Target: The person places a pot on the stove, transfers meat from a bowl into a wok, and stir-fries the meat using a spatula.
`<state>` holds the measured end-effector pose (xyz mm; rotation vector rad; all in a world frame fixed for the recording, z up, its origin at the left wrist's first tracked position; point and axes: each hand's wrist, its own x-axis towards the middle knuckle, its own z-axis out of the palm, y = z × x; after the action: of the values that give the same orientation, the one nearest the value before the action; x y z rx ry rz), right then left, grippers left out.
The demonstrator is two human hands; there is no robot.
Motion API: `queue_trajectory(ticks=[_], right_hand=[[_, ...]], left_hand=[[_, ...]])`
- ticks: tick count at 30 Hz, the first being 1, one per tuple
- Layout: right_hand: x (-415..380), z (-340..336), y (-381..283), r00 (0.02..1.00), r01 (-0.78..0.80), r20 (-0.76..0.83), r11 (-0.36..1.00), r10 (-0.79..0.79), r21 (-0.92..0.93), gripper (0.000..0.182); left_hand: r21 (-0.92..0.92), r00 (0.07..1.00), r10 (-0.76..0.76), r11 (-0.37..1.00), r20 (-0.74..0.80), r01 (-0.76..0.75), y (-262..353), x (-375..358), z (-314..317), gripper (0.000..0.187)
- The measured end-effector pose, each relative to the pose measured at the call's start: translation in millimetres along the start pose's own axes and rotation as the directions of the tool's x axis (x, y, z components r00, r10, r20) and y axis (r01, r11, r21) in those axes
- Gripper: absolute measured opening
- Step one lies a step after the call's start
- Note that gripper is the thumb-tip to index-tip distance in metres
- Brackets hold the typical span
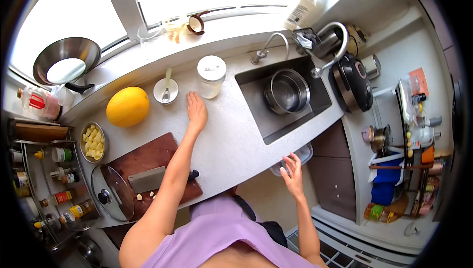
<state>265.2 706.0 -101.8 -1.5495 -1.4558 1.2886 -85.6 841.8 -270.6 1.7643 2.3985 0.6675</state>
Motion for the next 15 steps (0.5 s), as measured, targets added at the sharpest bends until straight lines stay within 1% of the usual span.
queue_trajectory(ticks=[2, 4, 6, 8, 9, 11, 12, 13, 14, 15], right_hand=[[-18, -13, 12, 0.999, -0.031, -0.021, 0.999, 0.031, 0.031, 0.058], [-30, -23, 18, 0.998, -0.056, -0.035, 0.995, 0.059, 0.079, 0.056], [-32, -32, 18, 0.997, -0.069, -0.027, 0.992, 0.072, 0.101, 0.055], [-30, -46, 21, 0.997, -0.079, -0.006, 0.990, 0.080, 0.116, 0.054], [-27, -53, 24, 0.997, -0.079, 0.009, 0.990, 0.078, 0.117, 0.054], [-15, -71, 32, 0.996, -0.080, 0.043, 0.989, 0.075, 0.122, 0.054], [-8, -81, 36, 0.995, -0.083, 0.071, 0.989, 0.075, 0.124, 0.053], [-1, -93, 40, 0.993, -0.089, 0.094, 0.988, 0.077, 0.128, 0.052], [8, -105, 45, 0.992, -0.080, 0.111, 0.988, 0.065, 0.133, 0.049], [20, -117, 49, 0.991, -0.044, 0.131, 0.994, 0.030, 0.104, 0.047]], left_hand=[[-0.026, 1.000, -0.001, 1.000, 0.020, 0.001, 19, -17, 5, 0.054], [-0.159, 0.998, -0.017, 0.987, 0.053, 0.025, 57, -36, 9, 0.057], [-0.231, 0.996, 0.053, 0.972, 0.066, -0.036, 96, -52, 22, 0.059], [-0.258, 0.975, 0.221, 0.940, -0.033, -0.222, 131, -67, 50, 0.059], [-0.253, 0.977, 0.211, 0.944, -0.030, -0.211, 152, -74, 58, 0.059], [-0.390, 0.964, 0.266, 0.890, 0.025, -0.235, 188, -83, 73, 0.059], [-0.380, 0.967, 0.255, 0.897, 0.028, -0.226, 198, -86, 83, 0.059], [-0.432, 0.960, 0.222, 0.892, 0.170, -0.130, 209, -87, 95, 0.057], [-0.470, 0.930, 0.196, 0.882, 0.311, -0.029, 220, -88, 107, 0.057], [-0.462, 0.929, 0.188, 0.887, 0.319, -0.021, 229, -87, 112, 0.057]])
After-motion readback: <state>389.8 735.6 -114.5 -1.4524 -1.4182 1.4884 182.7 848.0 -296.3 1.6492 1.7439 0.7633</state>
